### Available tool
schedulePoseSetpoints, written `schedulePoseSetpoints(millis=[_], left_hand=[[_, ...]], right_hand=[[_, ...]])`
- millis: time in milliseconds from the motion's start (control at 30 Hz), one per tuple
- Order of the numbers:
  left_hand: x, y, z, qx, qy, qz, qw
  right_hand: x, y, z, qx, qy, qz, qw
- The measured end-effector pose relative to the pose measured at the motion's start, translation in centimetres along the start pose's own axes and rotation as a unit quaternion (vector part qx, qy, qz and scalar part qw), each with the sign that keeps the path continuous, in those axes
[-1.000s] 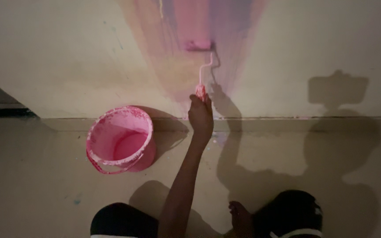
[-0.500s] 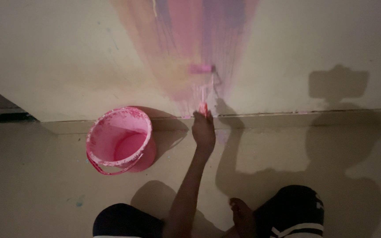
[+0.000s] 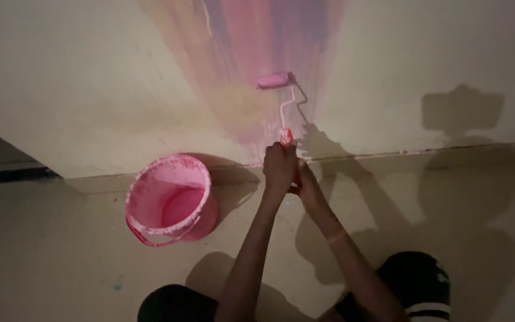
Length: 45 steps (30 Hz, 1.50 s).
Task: The person paints a wall with pink paint using a small roller. They repeatedly dip the roller into a pink bucket and apply paint in vertical strokes near the baseboard.
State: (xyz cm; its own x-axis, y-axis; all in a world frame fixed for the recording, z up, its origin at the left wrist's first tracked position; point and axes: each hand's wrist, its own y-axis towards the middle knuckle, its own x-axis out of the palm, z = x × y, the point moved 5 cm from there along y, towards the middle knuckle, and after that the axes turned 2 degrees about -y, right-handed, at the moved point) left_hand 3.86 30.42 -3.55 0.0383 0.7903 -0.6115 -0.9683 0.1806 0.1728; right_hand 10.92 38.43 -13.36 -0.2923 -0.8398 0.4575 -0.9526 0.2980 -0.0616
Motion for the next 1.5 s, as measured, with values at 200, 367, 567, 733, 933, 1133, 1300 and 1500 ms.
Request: schedulePoseSetpoints(millis=[200,367,567,733,933,1133,1300,1500], left_hand=[[-3.0,-0.6,-1.8,0.114,-0.120,0.092,0.982],[-3.8,-12.0,-9.8,0.048,-0.212,0.169,0.961],[-4.0,-20.1,-16.2,-0.033,-0.115,0.185,0.975],[-11.2,-18.1,-18.3,0.047,-0.057,0.362,0.929],[-18.3,-17.2,-21.4,0.112,-0.037,0.472,0.873],[-17.1,-16.2,-26.5,0.007,-0.102,0.471,0.876],[-16.0,-15.4,-29.5,-0.037,-0.264,0.470,0.842],[-15.5,-15.7,-31.3,-0.137,-0.466,0.351,0.800]], right_hand=[[0.4,2.6,0.4,-0.056,-0.126,0.044,0.990],[-1.6,1.1,5.4,-0.034,-0.146,0.086,0.985],[-1.1,-0.3,0.8,-0.115,-0.221,0.122,0.961],[7.3,2.7,-11.6,-0.302,-0.294,0.108,0.900],[14.1,6.1,-14.0,-0.312,-0.247,0.085,0.913],[11.9,2.6,-3.9,-0.237,-0.259,0.116,0.929],[13.5,4.9,-6.7,-0.322,-0.300,0.113,0.891],[17.9,9.0,-15.4,-0.392,-0.264,0.107,0.875]])
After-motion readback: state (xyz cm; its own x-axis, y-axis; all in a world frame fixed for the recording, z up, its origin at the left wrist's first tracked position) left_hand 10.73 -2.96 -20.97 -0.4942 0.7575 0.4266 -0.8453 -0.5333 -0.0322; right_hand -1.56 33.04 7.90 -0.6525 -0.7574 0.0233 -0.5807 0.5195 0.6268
